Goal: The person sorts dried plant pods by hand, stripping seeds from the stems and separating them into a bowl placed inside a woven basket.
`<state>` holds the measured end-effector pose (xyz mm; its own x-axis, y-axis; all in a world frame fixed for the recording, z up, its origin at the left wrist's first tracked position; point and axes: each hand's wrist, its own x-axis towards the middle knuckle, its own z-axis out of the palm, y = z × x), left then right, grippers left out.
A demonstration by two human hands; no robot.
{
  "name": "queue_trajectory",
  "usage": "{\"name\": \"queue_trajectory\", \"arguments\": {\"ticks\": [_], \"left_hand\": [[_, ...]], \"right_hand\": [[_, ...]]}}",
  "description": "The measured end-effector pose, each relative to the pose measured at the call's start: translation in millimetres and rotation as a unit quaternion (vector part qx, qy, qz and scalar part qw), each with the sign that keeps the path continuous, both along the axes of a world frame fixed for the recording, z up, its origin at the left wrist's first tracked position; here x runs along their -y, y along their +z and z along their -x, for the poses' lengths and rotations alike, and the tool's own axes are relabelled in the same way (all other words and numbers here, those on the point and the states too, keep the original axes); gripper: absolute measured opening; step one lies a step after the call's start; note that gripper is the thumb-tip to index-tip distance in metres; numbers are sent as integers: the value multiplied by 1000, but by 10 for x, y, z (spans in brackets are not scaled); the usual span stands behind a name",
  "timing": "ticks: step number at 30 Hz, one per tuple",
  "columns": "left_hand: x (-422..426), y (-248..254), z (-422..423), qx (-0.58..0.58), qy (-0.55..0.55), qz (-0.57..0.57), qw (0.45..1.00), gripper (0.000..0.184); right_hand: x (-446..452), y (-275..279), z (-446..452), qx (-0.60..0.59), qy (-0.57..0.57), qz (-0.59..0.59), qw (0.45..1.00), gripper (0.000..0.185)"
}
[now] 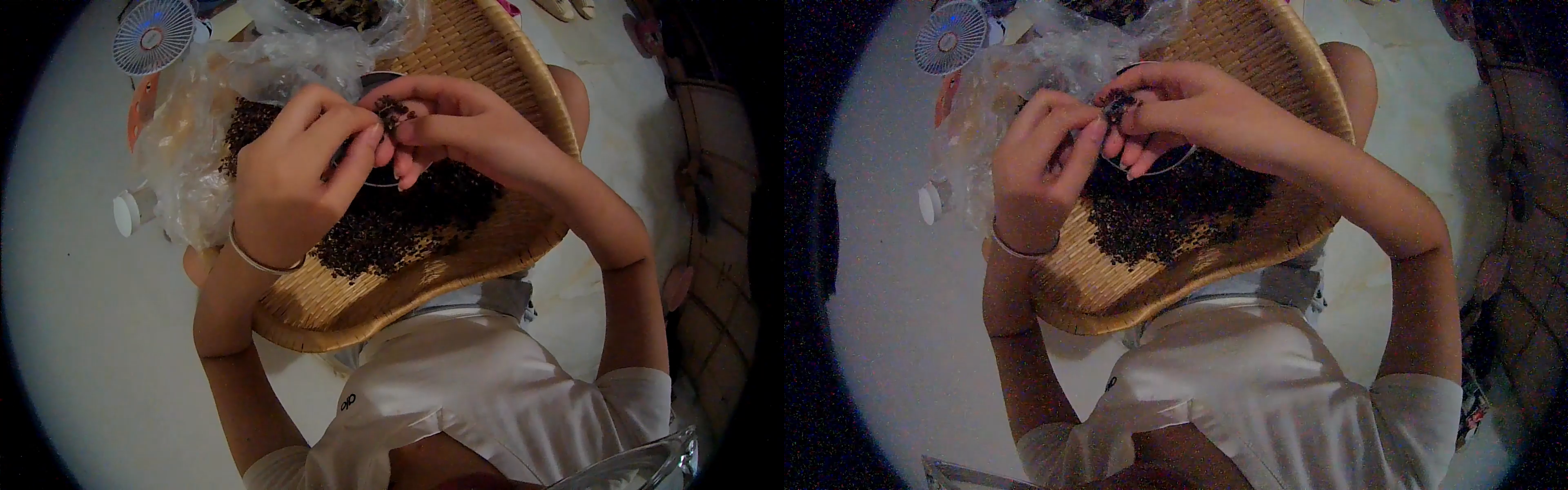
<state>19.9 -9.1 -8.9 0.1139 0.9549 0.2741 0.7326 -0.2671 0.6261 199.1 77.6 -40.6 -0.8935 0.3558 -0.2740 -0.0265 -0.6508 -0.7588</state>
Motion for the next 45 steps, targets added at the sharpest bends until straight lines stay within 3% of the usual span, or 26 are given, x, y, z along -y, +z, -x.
{"name": "queue_trajectory", "arguments": {"ticks": [8,30,39,45], "left_hand": [[-15,-21,-14,-15,-5,-20,1000,7],[-4,-22,1,14,-2,-13,1000,7],[3,16,-7,16,1,26,1000,6],[-19,-50,72,98,0,58,993,6]], "right_hand": [[-3,-43,0,1,-10,-76,997,35],[39,46,-8,5,-35,-17,999,37],[48,5,-2,-11,-13,-92,996,38],[30,31,-25,-29,-9,-81,996,42]]}}
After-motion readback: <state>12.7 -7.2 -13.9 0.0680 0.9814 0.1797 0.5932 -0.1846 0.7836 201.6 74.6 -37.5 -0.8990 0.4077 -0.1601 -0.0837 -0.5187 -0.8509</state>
